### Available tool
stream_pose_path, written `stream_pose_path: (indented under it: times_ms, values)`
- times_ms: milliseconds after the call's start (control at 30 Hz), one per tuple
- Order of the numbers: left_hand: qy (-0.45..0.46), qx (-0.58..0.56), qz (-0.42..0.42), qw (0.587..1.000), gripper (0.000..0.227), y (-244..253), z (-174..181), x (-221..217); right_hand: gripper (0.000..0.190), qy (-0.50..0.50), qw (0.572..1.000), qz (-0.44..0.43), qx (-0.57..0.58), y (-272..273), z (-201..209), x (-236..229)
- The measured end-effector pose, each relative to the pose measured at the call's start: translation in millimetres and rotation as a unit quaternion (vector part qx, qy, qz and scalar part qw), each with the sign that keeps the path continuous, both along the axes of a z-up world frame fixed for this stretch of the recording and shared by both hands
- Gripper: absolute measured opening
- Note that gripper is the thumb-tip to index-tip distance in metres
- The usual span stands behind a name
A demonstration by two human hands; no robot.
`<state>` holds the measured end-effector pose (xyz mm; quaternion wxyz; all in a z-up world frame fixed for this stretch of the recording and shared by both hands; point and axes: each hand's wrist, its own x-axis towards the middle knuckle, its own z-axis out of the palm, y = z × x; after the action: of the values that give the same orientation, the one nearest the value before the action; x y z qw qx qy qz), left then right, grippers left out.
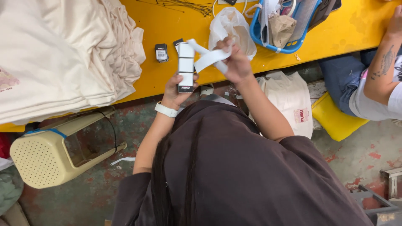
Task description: The person attaches tags to a stack of cream-colored t-shirts on a yellow table. They pick up a tag, thread a black plastic fastener through the tag and the shirt's collar, and then place the tagged shirt onto a separate pile. This process is repeated for multiple shirts.
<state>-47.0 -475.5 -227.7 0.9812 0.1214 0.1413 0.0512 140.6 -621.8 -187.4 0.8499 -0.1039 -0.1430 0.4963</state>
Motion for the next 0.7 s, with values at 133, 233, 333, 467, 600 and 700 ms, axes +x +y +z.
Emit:
stream_pose_path:
  times_ms: [133, 233, 333, 467, 600, 700]
  values:
    - [0.009, 0.025, 0.011, 1.0, 0.055, 31.2, 16.5, -42.7, 0.019, 0.008, 1.0, 0.015, -0.005, -32.1, -16.0, 36.2]
    - [-0.004, 0.052, 0.01, 0.999, 0.055, 42.1, 20.5, -77.5, 0.014, -0.069, 0.993, 0.049, -0.081, -41.8, -25.4, 24.0]
    - [0.035, 0.057, 0.034, 0.997, 0.049, 42.5, -0.1, -105.8, 0.013, -0.284, 0.864, 0.118, -0.399, -36.2, -61.3, -24.8]
    - [0.178, 0.27, 0.015, 0.946, 0.066, 26.9, -4.9, -146.9, 0.02, -0.219, 0.819, 0.158, -0.507, -9.8, -106.4, -114.3]
    - [0.245, 0.51, -0.124, 0.815, 0.109, 14.5, 40.5, -204.0, 0.084, -0.093, 0.906, 0.276, -0.307, 30.0, -111.5, -180.9]
    - [0.193, 0.56, -0.158, 0.79, 0.114, 10.9, 41.0, -242.3, 0.032, -0.127, 0.911, 0.24, -0.311, 65.7, -51.6, -234.7]
